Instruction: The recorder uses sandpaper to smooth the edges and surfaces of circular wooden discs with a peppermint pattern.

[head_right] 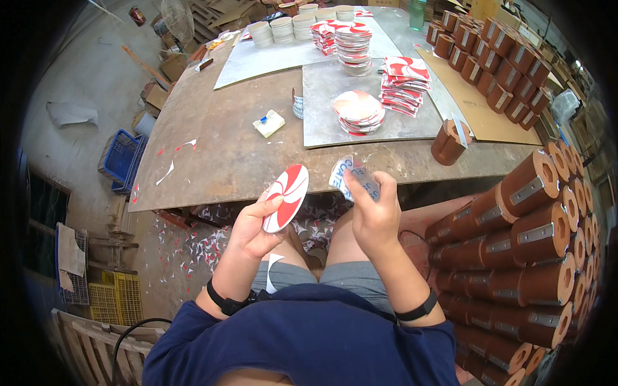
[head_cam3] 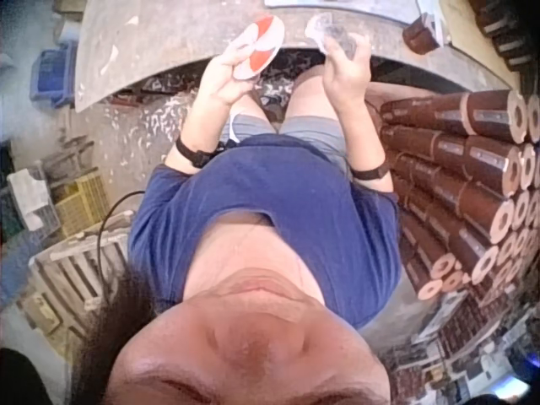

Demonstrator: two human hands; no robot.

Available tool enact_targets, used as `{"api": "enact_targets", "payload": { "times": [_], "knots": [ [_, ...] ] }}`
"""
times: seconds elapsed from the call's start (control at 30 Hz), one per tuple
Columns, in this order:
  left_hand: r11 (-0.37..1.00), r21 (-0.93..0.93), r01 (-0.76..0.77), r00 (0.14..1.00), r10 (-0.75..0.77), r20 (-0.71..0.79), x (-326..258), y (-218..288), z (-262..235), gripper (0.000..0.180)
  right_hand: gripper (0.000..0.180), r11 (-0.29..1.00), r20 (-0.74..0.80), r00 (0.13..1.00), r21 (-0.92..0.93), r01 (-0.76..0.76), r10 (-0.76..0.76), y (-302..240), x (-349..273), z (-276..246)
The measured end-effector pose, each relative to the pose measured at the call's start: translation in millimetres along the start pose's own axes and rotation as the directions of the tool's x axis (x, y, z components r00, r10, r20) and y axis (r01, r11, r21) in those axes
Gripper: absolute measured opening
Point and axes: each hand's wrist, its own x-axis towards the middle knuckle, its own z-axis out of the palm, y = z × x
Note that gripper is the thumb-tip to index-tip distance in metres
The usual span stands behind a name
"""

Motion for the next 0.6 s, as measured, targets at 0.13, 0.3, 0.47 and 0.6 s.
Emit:
{"api": "enact_targets", "payload": {
  "times": [0.13,0.3,0.47,0.6],
  "knots": [
    [0.988,0.103,-0.114,0.982,0.128,-0.136,3,-7,-2,0.054,0.021,0.918,-0.023,0.950,0.251,0.307,-0.311,-41,0,-7],
    [0.995,0.015,-0.095,0.992,0.096,-0.077,3,-4,-2,0.054,0.033,0.989,0.029,0.989,-0.028,0.145,-0.144,-10,5,1],
    [0.985,0.085,-0.148,0.981,0.157,-0.111,4,-7,2,0.049,0.027,0.927,0.042,0.943,0.202,0.316,-0.330,-39,4,-11],
    [0.979,0.101,-0.179,0.976,0.189,-0.107,5,-6,-3,0.051,0.029,0.983,0.052,0.982,0.010,0.182,-0.182,-13,6,1]
  ]
}}
